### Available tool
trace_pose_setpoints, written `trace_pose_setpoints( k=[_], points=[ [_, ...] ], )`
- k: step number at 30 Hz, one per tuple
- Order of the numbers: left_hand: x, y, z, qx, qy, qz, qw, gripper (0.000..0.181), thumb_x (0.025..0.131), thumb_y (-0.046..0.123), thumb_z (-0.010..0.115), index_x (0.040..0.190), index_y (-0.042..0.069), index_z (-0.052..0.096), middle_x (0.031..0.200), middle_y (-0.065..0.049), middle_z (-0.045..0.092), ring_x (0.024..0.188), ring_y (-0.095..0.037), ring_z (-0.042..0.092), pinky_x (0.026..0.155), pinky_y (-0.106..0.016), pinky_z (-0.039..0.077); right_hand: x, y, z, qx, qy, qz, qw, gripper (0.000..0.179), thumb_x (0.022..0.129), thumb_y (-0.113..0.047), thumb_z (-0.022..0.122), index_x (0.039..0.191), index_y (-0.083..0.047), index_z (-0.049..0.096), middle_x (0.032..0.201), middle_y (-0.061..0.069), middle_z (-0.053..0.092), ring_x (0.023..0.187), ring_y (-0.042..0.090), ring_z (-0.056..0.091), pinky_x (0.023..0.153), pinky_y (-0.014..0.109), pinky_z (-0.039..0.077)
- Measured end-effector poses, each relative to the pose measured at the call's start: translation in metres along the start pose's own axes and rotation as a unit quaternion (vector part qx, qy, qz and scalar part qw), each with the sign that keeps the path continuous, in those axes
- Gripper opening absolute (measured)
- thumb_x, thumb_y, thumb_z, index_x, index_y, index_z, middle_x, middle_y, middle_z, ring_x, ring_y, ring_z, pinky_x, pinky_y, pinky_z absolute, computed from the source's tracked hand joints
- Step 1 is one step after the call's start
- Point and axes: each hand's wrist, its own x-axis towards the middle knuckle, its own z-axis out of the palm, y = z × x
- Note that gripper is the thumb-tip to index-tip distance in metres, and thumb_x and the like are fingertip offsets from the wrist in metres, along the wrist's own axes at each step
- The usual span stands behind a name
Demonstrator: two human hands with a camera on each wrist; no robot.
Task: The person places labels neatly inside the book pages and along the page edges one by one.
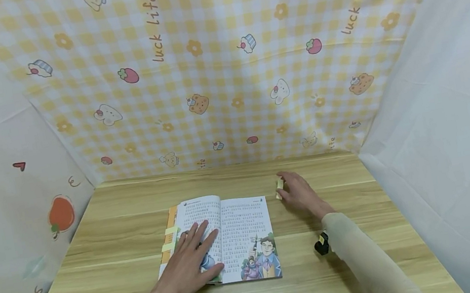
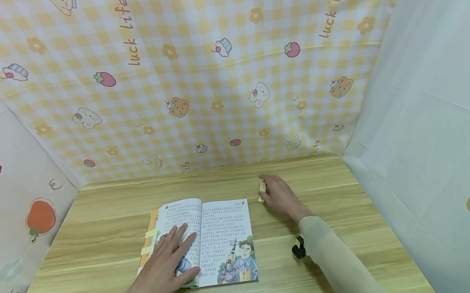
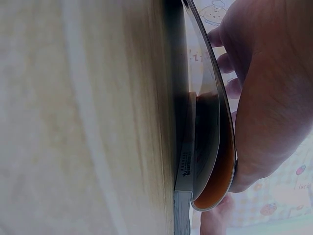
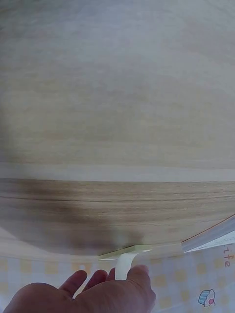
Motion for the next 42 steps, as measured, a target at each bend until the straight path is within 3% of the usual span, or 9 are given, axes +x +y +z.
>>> trace_pose_setpoints(
  k=[9, 16, 23, 29, 30, 32, 42],
  points=[
    [0.001, 0.0, 0.0, -0.002, 0.003, 0.001, 1.0, 0.084, 0.104, 0.06, 0.074, 0.173, 0.02, 0.049, 0.187, -0.015, 0.032, 0.174, -0.045, 0.031, 0.139, -0.071, 0.031, 0.0, 0.003, 0.001, 0.019, 0.011, 0.011, 0.9997, 0.028, 0.113, -0.016, 0.069, 0.134, 0.002, 0.071, 0.125, 0.025, 0.079, 0.113, 0.04, 0.076, 0.099, 0.057, 0.065],
    [0.001, -0.001, 0.001, -0.003, 0.002, 0.001, 1.0, 0.084, 0.104, 0.06, 0.074, 0.173, 0.02, 0.048, 0.187, -0.015, 0.031, 0.174, -0.045, 0.03, 0.139, -0.071, 0.03, 0.001, 0.005, 0.003, 0.017, 0.018, 0.0, 0.9997, 0.02, 0.115, -0.015, 0.066, 0.124, 0.0, 0.075, 0.116, 0.02, 0.083, 0.1, 0.032, 0.078, 0.09, 0.05, 0.067],
    [0.0, -0.001, 0.001, -0.002, 0.001, 0.002, 1.0, 0.084, 0.104, 0.061, 0.073, 0.173, 0.02, 0.048, 0.188, -0.015, 0.031, 0.174, -0.045, 0.03, 0.139, -0.071, 0.03, 0.002, 0.006, 0.003, 0.005, 0.027, -0.018, 0.9995, 0.012, 0.114, -0.013, 0.068, 0.109, -0.004, 0.074, 0.102, 0.013, 0.082, 0.077, 0.016, 0.066, 0.071, 0.033, 0.056],
    [0.0, 0.0, 0.0, -0.006, 0.0, -0.001, 1.0, 0.085, 0.104, 0.061, 0.073, 0.174, 0.02, 0.047, 0.188, -0.015, 0.031, 0.174, -0.045, 0.029, 0.139, -0.071, 0.03, 0.001, 0.009, 0.003, 0.001, 0.033, -0.046, 0.9984, 0.012, 0.112, -0.009, 0.068, 0.101, -0.005, 0.07, 0.103, 0.015, 0.082, 0.075, 0.017, 0.067, 0.068, 0.037, 0.057],
    [0.0, 0.0, 0.0, -0.005, -0.001, -0.002, 1.0, 0.085, 0.104, 0.061, 0.073, 0.174, 0.02, 0.047, 0.188, -0.015, 0.03, 0.174, -0.045, 0.029, 0.139, -0.071, 0.029, 0.003, 0.019, 0.007, 0.007, 0.036, -0.063, 0.9973, 0.017, 0.115, -0.016, 0.065, 0.102, -0.006, 0.07, 0.104, 0.012, 0.083, 0.076, 0.015, 0.066, 0.068, 0.035, 0.057],
    [0.0, -0.001, 0.0, -0.003, -0.002, -0.002, 1.0, 0.085, 0.105, 0.062, 0.072, 0.174, 0.02, 0.047, 0.188, -0.015, 0.03, 0.174, -0.045, 0.029, 0.139, -0.071, 0.029, 0.003, 0.02, 0.007, 0.009, 0.035, -0.066, 0.9971, 0.017, 0.115, -0.015, 0.065, 0.101, -0.006, 0.07, 0.101, 0.011, 0.082, 0.074, 0.014, 0.064, 0.067, 0.035, 0.056],
    [0.0, -0.001, 0.001, -0.004, 0.0, 0.0, 1.0, 0.084, 0.105, 0.061, 0.072, 0.174, 0.02, 0.047, 0.188, -0.015, 0.031, 0.174, -0.045, 0.029, 0.139, -0.072, 0.03, 0.002, 0.007, 0.001, 0.001, -0.004, -0.014, 0.9999, 0.015, 0.112, -0.018, 0.072, 0.102, -0.008, 0.077, 0.099, 0.007, 0.08, 0.081, 0.015, 0.066, 0.075, 0.036, 0.057]
  ],
)
